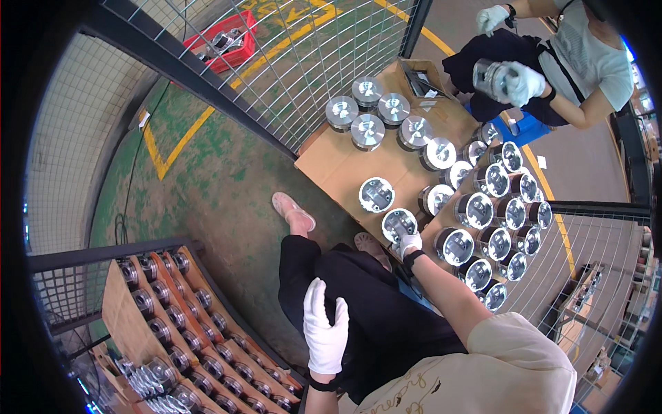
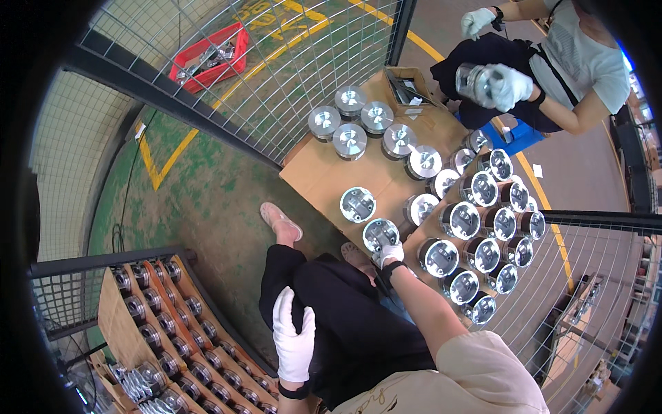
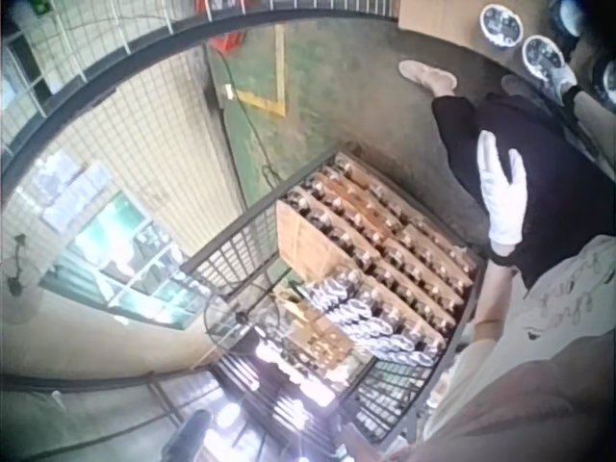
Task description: Inspecting and organizing metal engine pistons in a fabrication facility.
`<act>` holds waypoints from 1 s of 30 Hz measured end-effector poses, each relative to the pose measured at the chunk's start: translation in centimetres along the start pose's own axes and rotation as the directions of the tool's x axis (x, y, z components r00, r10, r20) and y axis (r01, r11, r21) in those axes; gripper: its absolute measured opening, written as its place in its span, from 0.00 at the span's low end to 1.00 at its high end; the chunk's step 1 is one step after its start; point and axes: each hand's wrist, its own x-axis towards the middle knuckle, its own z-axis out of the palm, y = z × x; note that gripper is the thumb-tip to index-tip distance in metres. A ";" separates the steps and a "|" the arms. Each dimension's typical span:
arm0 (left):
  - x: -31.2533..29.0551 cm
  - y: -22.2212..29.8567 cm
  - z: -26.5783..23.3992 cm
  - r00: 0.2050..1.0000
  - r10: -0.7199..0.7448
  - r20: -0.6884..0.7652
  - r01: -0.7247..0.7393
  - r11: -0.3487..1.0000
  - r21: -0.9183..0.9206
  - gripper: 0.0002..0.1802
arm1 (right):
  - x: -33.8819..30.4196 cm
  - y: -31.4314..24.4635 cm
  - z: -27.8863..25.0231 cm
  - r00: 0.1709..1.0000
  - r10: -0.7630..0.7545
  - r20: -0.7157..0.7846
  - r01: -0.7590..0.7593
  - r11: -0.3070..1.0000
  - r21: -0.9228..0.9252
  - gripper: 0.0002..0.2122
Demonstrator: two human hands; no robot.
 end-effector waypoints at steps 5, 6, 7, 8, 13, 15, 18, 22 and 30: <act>0.0 0.5 0.4 0.999 -0.007 0.045 0.007 1.000 0.003 0.26 | 0.7 -1.3 -0.2 0.996 0.088 -0.020 -0.089 0.996 -0.013 0.21; -0.1 0.6 0.3 0.999 -0.001 0.049 0.001 1.000 0.002 0.26 | 0.7 -1.4 -0.4 0.994 0.110 -0.014 -0.111 0.993 -0.033 0.20; -0.1 0.8 0.3 0.999 0.007 0.039 -0.008 1.000 0.022 0.25 | 0.8 -1.6 -0.6 0.991 0.131 -0.009 -0.132 0.990 -0.051 0.19; -0.1 0.8 0.4 0.999 0.017 0.029 -0.018 0.999 0.041 0.25 | 0.8 -1.8 -0.9 0.988 0.152 -0.006 -0.152 0.986 -0.069 0.18; -0.4 0.9 0.4 0.996 -0.033 0.084 0.030 0.999 0.037 0.24 | 0.6 -4.3 -4.4 0.956 0.253 0.151 -0.172 0.894 -0.413 0.16; -0.2 1.2 0.9 0.994 -0.019 0.111 0.016 1.000 0.025 0.23 | 3.1 -6.3 -6.5 0.967 0.051 0.248 0.058 0.909 -0.413 0.17; -0.7 0.4 1.1 0.990 -0.047 0.134 0.041 0.998 0.048 0.23 | 1.3 -9.4 -4.4 0.975 -0.007 0.220 0.074 0.952 -0.296 0.18; 0.2 0.9 1.7 0.990 0.006 0.144 -0.016 0.998 0.064 0.19 | 5.9 -11.5 -4.5 0.796 0.221 0.564 -0.538 0.686 0.491 0.21; -0.5 -0.8 1.1 0.984 -0.069 0.165 0.052 0.993 0.103 0.19 | 9.8 -7.5 0.8 0.928 0.257 0.271 -0.367 0.493 0.789 0.26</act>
